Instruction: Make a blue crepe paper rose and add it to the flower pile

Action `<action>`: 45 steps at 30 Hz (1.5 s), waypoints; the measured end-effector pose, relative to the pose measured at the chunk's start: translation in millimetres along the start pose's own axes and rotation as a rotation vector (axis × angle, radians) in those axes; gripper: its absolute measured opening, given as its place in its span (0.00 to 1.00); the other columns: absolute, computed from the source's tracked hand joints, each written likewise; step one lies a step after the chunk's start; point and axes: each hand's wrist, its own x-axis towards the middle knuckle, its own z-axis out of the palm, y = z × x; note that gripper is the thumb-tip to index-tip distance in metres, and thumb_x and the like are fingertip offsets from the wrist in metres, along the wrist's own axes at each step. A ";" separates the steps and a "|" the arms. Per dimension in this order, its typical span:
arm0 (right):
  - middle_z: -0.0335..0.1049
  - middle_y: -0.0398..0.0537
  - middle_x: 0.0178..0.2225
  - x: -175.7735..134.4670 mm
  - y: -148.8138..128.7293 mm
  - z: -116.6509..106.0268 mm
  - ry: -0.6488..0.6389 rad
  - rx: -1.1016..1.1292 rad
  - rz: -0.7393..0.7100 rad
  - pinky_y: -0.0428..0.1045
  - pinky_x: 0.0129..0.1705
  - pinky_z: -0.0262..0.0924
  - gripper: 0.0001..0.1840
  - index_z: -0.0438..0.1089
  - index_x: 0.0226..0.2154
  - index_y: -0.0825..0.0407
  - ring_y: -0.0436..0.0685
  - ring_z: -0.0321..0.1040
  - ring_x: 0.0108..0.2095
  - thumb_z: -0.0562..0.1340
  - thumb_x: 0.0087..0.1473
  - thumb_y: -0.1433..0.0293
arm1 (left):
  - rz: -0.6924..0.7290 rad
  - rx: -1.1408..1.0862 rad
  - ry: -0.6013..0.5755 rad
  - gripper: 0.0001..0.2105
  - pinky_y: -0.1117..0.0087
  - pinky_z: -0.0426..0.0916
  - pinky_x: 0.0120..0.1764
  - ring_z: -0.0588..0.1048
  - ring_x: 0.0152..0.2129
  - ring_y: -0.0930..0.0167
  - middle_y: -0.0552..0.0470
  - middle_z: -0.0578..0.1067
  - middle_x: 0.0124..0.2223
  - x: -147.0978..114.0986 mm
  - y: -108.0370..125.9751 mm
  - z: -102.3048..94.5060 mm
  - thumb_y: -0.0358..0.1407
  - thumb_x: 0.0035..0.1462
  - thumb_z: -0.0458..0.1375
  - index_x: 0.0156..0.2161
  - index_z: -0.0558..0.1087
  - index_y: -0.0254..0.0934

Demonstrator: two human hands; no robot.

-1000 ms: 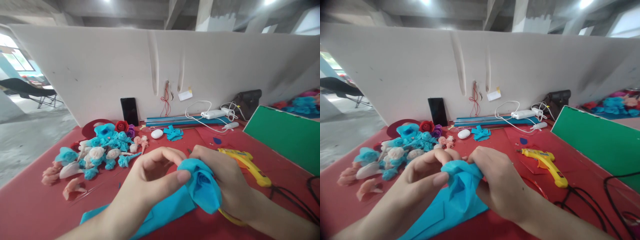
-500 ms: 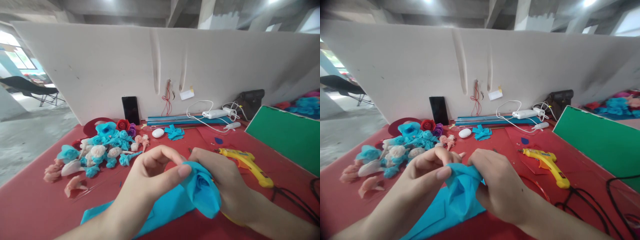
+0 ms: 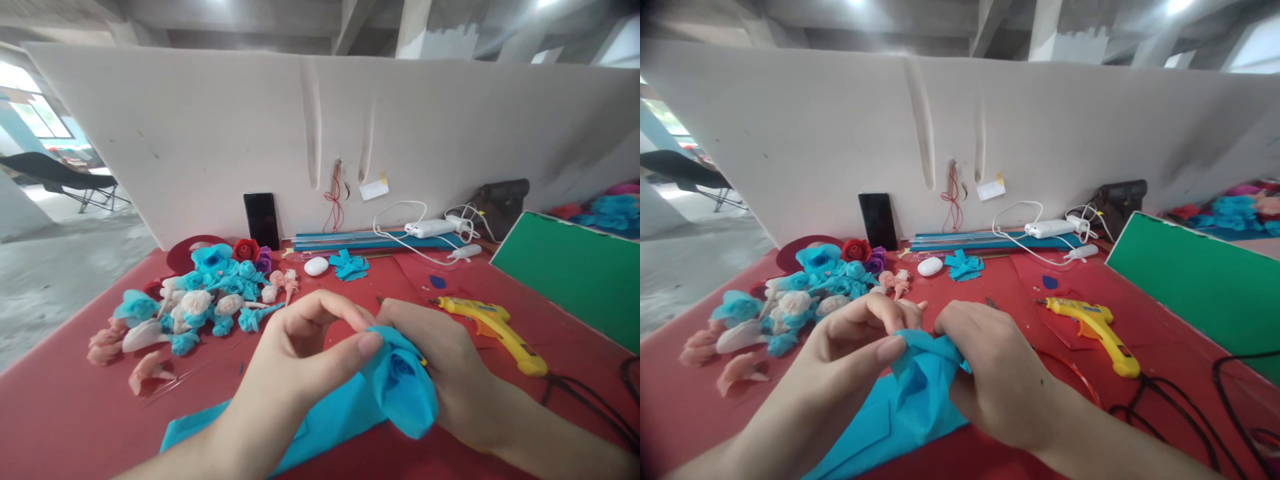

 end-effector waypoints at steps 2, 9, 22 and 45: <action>0.50 0.37 0.22 -0.7 -0.5 -0.6 0.002 -0.023 -0.008 0.43 0.21 0.42 0.10 0.51 0.24 0.52 0.45 0.48 0.20 0.54 0.54 0.75 | -0.001 0.027 0.014 0.04 0.83 0.66 0.32 0.71 0.28 0.80 0.59 0.75 0.29 0.2 0.0 -0.4 0.31 0.50 0.65 0.28 0.73 0.39; 0.53 0.37 0.22 -0.7 -0.1 -2.1 0.002 -0.090 -0.023 0.44 0.23 0.43 0.05 0.57 0.26 0.54 0.45 0.50 0.21 0.54 0.52 0.76 | 0.053 0.221 0.038 0.05 0.86 0.65 0.29 0.70 0.28 0.81 0.61 0.74 0.29 -1.5 7.4 -1.1 0.32 0.48 0.66 0.28 0.74 0.40; 0.51 0.37 0.22 -0.8 8.2 1.8 -0.002 -0.112 -0.094 0.44 0.23 0.42 0.09 0.52 0.25 0.52 0.46 0.48 0.21 0.54 0.52 0.74 | -0.099 0.016 0.006 0.06 0.89 0.60 0.21 0.69 0.21 0.84 0.61 0.72 0.24 4.1 13.9 0.8 0.24 0.48 0.65 0.27 0.73 0.35; 0.47 0.37 0.21 0.5 10.1 3.0 -0.006 -0.132 -0.131 0.44 0.22 0.39 0.12 0.45 0.24 0.51 0.47 0.45 0.20 0.52 0.52 0.75 | -0.156 -0.055 0.008 0.06 0.87 0.60 0.22 0.68 0.20 0.84 0.60 0.72 0.24 4.5 13.3 0.9 0.24 0.48 0.65 0.27 0.73 0.35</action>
